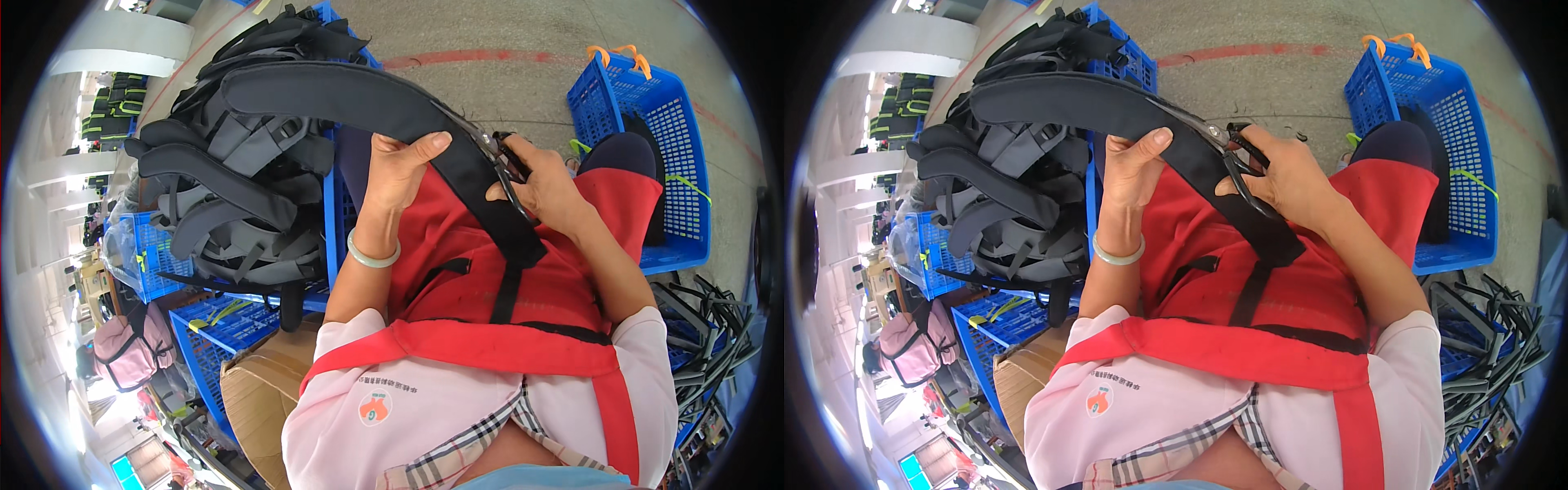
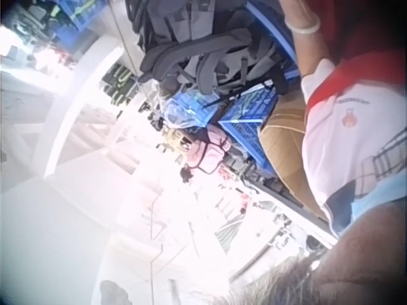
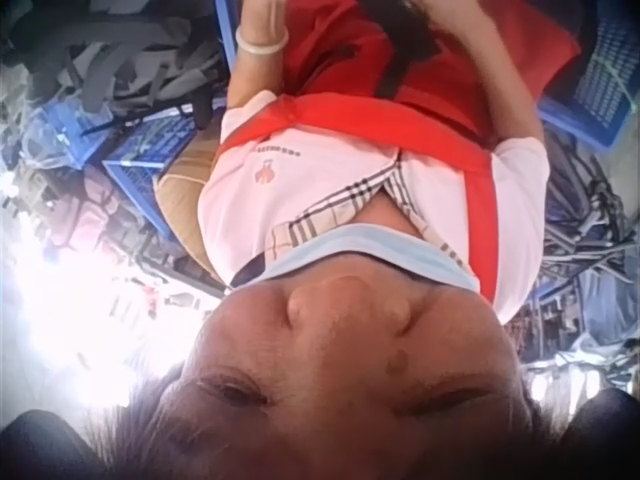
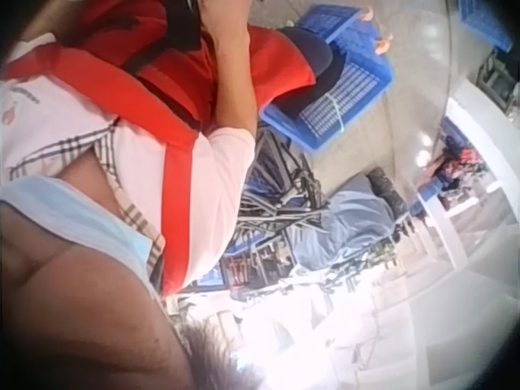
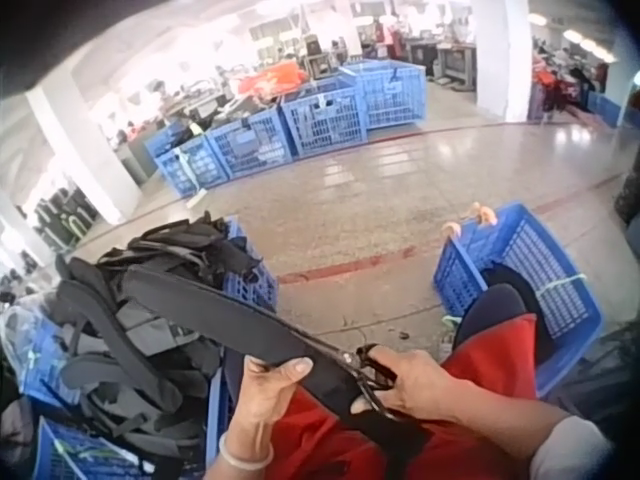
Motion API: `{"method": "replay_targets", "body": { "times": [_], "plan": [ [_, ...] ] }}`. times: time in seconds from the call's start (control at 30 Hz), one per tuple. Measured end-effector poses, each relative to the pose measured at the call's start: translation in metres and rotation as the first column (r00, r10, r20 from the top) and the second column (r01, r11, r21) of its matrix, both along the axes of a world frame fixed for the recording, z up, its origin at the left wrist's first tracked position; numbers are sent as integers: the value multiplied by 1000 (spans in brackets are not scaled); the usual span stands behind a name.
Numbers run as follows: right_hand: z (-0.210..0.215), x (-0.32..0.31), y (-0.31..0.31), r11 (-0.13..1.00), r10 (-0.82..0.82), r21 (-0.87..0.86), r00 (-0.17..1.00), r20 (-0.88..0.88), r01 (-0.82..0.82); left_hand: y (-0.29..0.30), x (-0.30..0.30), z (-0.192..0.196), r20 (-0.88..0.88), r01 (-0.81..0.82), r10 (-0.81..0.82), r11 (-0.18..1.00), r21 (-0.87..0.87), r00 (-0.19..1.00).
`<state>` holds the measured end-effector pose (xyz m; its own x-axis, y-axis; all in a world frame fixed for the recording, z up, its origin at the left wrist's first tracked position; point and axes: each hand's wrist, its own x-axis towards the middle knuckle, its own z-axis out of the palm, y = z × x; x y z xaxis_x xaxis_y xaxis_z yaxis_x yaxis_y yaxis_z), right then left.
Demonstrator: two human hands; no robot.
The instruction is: Trim excess material or threads from black padded backpack strap components using scissors.
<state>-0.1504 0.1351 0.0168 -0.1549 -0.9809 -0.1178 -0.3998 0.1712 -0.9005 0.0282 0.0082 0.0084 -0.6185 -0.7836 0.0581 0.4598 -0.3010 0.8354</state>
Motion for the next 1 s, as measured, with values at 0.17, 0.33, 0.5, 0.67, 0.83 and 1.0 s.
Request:
{"method": "replay_targets", "body": {
  "times": [0.17,0.33,0.5,0.67,0.83,1.0],
  "plan": [
    [-7,-3,2,993,21,-117,996,-85,-31,2,-1,-4,-17,-1,1,1000,16,1000],
    [-8,-4,1,990,12,-138,996,-92,-25,1,-3,-3,-20,6,-5,1000,28,1000],
    [-6,-4,2,993,10,-116,997,-79,-19,-1,0,0,-23,-3,4,1000,19,1000],
    [4,0,0,997,-6,-77,1000,-24,4,-13,1,19,-93,-27,20,997,-74,996],
    [14,1,-2,997,20,-79,1000,-6,-20,-8,-3,22,-62,-45,39,994,-99,997],
    [12,-4,-2,999,35,-18,999,14,-35,-9,-1,16,-47,-29,28,999,-24,998]
  ]
}}
